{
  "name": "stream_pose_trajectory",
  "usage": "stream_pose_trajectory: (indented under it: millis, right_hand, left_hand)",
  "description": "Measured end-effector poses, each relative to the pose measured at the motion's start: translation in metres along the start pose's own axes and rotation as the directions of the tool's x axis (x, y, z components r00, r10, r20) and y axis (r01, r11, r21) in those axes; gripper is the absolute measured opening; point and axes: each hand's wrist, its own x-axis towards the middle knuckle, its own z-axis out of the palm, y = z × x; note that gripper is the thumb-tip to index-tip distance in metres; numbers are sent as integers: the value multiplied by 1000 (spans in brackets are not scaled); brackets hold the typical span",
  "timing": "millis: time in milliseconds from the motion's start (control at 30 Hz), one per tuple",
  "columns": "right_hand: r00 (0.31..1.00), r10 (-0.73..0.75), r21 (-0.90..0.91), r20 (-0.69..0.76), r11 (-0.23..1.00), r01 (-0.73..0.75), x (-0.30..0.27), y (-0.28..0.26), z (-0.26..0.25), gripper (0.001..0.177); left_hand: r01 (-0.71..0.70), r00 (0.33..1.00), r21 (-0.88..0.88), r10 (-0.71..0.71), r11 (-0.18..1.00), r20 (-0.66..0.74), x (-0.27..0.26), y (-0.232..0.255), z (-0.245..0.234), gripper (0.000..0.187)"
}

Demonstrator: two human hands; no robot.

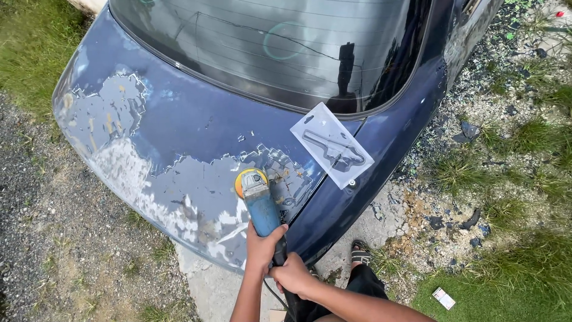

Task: The person uses an angle grinder with a sanding disc to sand the hood of a blue car. The person moves the tool across the surface to remove paint and rust, working on the front section of the vehicle.

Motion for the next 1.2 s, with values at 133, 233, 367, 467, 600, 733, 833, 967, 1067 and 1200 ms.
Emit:
stream_pose_trajectory:
  millis: [133,233,367,467,600,733,833,967,1067,1200]
  right_hand:
    - [1000,22,-7,21,1000,-22,-10,-3,-3,19]
    - [999,33,-39,14,999,-32,-14,-4,-6,17]
    - [999,37,-86,27,996,-34,-17,0,-11,19]
    - [998,51,-84,44,995,-47,-19,3,-16,18]
    - [997,46,-84,56,996,-41,-26,4,-20,16]
    - [996,58,-78,68,996,-52,-25,11,-25,10]
    - [996,58,-71,68,996,-53,-27,14,-27,16]
    - [996,43,-87,81,996,-36,-31,13,-30,16]
    - [996,38,-99,86,995,-29,-36,12,-32,16]
    - [997,47,-149,53,988,-39,-40,15,-35,26]
  left_hand:
    - [-7,1000,24,7,1000,-8,0,-9,1,76]
    - [20,1000,28,-20,999,-21,-3,-10,3,79]
    - [21,999,-4,-21,1000,-49,-5,-18,7,75]
    - [30,998,-3,-30,1000,-52,-13,-15,10,75]
    - [66,997,6,-66,998,-52,-24,-14,12,76]
    - [56,996,-16,-57,998,-65,-22,-24,16,71]
    - [60,996,-31,-62,998,-71,-24,-30,18,72]
    - [51,996,-47,-54,998,-74,-26,-31,20,73]
    - [48,996,-59,-52,997,-76,-27,-35,22,73]
    - [36,996,-60,-41,998,-85,-28,-42,25,72]
